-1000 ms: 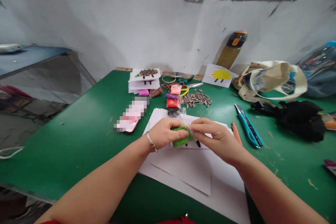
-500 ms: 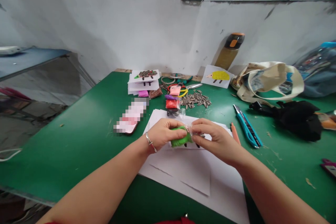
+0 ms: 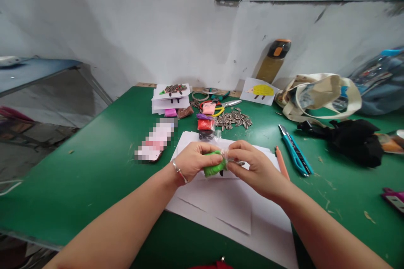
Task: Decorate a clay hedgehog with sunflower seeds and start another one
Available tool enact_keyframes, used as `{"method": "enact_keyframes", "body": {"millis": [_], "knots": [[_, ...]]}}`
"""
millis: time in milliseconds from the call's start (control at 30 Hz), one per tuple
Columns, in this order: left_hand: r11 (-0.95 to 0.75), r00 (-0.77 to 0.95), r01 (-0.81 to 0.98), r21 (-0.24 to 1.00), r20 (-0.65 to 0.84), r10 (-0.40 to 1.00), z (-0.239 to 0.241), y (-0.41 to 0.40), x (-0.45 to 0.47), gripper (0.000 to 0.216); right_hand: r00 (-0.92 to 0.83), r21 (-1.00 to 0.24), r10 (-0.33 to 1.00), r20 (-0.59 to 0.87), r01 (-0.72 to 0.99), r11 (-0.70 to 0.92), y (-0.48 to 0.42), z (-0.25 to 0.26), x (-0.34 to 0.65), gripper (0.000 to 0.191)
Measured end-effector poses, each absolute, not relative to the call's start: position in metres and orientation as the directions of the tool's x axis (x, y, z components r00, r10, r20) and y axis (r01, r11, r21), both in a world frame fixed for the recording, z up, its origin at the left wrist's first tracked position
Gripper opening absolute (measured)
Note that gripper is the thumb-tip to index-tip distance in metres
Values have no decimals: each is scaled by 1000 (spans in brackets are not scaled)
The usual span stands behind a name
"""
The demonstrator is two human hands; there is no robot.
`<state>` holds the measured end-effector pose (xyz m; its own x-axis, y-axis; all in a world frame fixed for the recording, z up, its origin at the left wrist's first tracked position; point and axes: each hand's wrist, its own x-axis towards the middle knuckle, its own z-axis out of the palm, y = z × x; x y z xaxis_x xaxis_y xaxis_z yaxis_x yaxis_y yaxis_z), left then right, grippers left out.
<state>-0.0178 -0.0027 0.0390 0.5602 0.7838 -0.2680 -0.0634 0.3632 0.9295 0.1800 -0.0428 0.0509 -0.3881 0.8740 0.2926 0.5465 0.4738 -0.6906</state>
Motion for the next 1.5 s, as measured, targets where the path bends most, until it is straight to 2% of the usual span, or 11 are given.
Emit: {"method": "enact_keyframes", "body": {"millis": [400,533,667,967,1500], "knots": [[323,638,-39,946,-225,736,46,-5,-19,33,-311,-669,861,404,542,509,-43,47,179,15],[307,629,-14,952,-230,743,49,-6,-17,28,-321,-667,862,393,546,507,-42,48,181,17],[344,590,-23,939,-265,763,47,-3,-16,34,-372,-673,853,366,528,519,-41,50,184,21],[360,582,-11,933,-287,761,47,-5,-16,31,-352,-674,868,351,549,495,-43,48,178,14],[354,550,-96,930,-247,798,46,-4,-14,32,-315,-537,792,523,600,594,-43,42,175,12]]}}
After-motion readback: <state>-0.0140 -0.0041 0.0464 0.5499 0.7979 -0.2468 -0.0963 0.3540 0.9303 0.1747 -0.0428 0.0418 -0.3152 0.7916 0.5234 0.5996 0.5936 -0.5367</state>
